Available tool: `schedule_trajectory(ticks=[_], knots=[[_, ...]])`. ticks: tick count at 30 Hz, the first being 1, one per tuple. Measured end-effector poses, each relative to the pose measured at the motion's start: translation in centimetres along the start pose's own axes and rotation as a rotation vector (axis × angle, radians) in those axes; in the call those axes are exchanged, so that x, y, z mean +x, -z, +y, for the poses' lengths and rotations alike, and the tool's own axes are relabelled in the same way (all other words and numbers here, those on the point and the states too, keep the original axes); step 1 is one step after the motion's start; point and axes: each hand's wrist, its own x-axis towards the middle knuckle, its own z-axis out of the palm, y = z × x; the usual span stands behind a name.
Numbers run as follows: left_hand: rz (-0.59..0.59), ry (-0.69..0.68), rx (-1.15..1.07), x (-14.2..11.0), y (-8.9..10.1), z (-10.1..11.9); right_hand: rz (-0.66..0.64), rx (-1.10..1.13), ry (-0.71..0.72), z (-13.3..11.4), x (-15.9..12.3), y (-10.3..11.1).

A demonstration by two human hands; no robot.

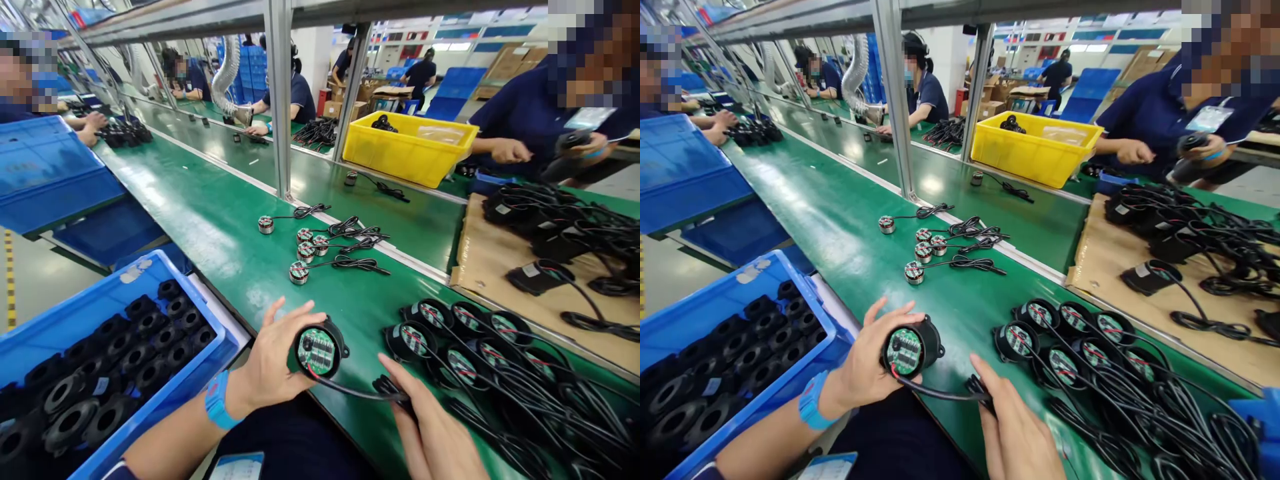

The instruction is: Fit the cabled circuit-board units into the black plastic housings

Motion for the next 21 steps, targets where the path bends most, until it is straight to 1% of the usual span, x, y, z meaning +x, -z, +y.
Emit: schedule_trajectory(ticks=[4, 6, 9, 11, 13, 15, 17, 19, 21], knots=[[-0.115, 0.015, 0.034, 0.3, -0.4, 0.0, -0.025, -0.049, 0.033, -0.1, 0.1, 0.2], [-0.096, -0.023, 0.056, 0.1, -0.8, 0.0, -0.042, -0.057, 0.029, -0.1, 0.0, 0.4], [-0.044, -0.032, 0.065, -0.3, -1.3, 0.2, -0.057, -0.069, 0.014, 0.1, -0.2, 0.6], [-0.066, -0.024, 0.066, -0.5, -1.6, 0.3, -0.067, -0.094, 0.027, 0.2, -0.4, 0.5], [-0.085, -0.056, 0.079, -0.6, -1.8, 0.3, -0.070, -0.105, 0.053, 0.4, -0.8, 0.5], [-0.070, -0.080, 0.104, -0.5, -1.9, 0.4, -0.086, -0.098, 0.062, 0.6, -1.1, 0.5], [-0.054, -0.065, 0.129, -0.4, -1.9, 0.4, -0.083, -0.104, 0.050, 0.7, -1.3, 0.6], [-0.081, -0.023, 0.148, -0.1, -2.0, 0.5, -0.046, -0.138, 0.045, 0.7, -1.3, 0.6], [-0.131, -0.032, 0.150, 0.2, -2.1, 0.5, -0.032, -0.145, 0.052, 0.7, -1.3, 0.5]])
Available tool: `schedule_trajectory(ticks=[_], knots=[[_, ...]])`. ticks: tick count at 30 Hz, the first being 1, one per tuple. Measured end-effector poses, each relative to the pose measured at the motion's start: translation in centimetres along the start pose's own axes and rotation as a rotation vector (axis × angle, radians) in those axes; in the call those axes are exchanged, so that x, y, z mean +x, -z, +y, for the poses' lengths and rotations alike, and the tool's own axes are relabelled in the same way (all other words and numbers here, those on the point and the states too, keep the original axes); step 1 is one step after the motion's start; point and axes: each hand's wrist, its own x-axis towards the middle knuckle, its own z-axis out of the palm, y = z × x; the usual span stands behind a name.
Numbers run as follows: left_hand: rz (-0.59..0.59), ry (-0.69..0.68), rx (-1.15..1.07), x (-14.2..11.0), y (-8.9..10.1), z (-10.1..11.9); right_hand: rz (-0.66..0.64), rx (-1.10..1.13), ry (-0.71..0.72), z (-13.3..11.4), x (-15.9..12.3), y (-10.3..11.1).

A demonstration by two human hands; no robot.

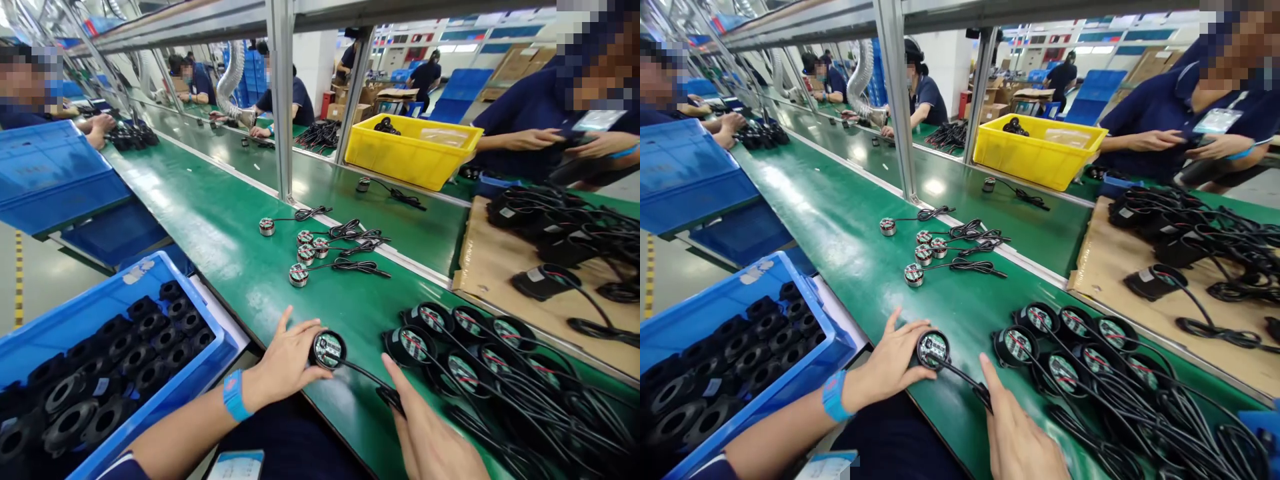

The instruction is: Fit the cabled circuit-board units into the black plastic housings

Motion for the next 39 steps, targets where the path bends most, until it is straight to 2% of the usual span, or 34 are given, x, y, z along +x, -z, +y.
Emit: schedule_trajectory(ticks=[5, 10, 12, 19, 21, 23, 26, 28, 31, 33, 35, 36, 39], knots=[[0.013, -0.036, -0.022, 0.1, -0.4, 0.1, -0.014, 0.033, -0.028, 0.0, -0.3, -0.3], [-0.076, -0.071, -0.053, 0.2, -0.9, 0.2, -0.059, 0.050, -0.045, 0.2, -1.2, -0.1], [-0.077, -0.056, -0.074, 0.2, -1.1, 0.3, -0.067, 0.040, -0.049, 0.4, -1.6, 0.2], [-0.246, 0.008, -0.169, 0.6, -1.9, 0.2, -0.061, -0.303, -0.051, 1.7, -3.5, 0.0], [-0.230, 0.054, -0.203, 0.4, -2.0, 0.6, -0.093, -0.344, -0.051, 1.6, -3.8, -0.1], [-0.164, 0.105, -0.244, 0.3, -1.9, 1.3, -0.110, -0.321, -0.043, 1.3, -3.9, -0.1], [-0.076, 0.118, -0.284, 0.1, -1.8, 2.1, -0.055, -0.276, -0.064, 0.9, -4.0, 0.4], [-0.099, 0.113, -0.294, 0.3, -1.8, 2.2, -0.027, -0.316, -0.075, 1.0, -4.0, 0.7], [-0.194, 0.129, -0.300, 0.7, -2.0, 1.9, -0.025, -0.391, -0.091, 1.1, -3.2, 0.7], [-0.228, 0.115, -0.294, 0.8, -2.2, 1.6, 0.009, -0.302, -0.117, 0.6, -2.0, 0.2], [-0.232, 0.083, -0.276, 0.8, -2.4, 1.4, 0.024, -0.120, -0.145, -0.6, -0.2, -0.6], [-0.229, 0.068, -0.259, 0.7, -2.5, 1.3, -0.011, -0.022, -0.159, -1.3, 0.8, -1.0], [-0.211, 0.015, -0.209, 0.3, -2.9, 0.7, -0.222, 0.177, -0.226, -3.0, 3.8, -1.7]])
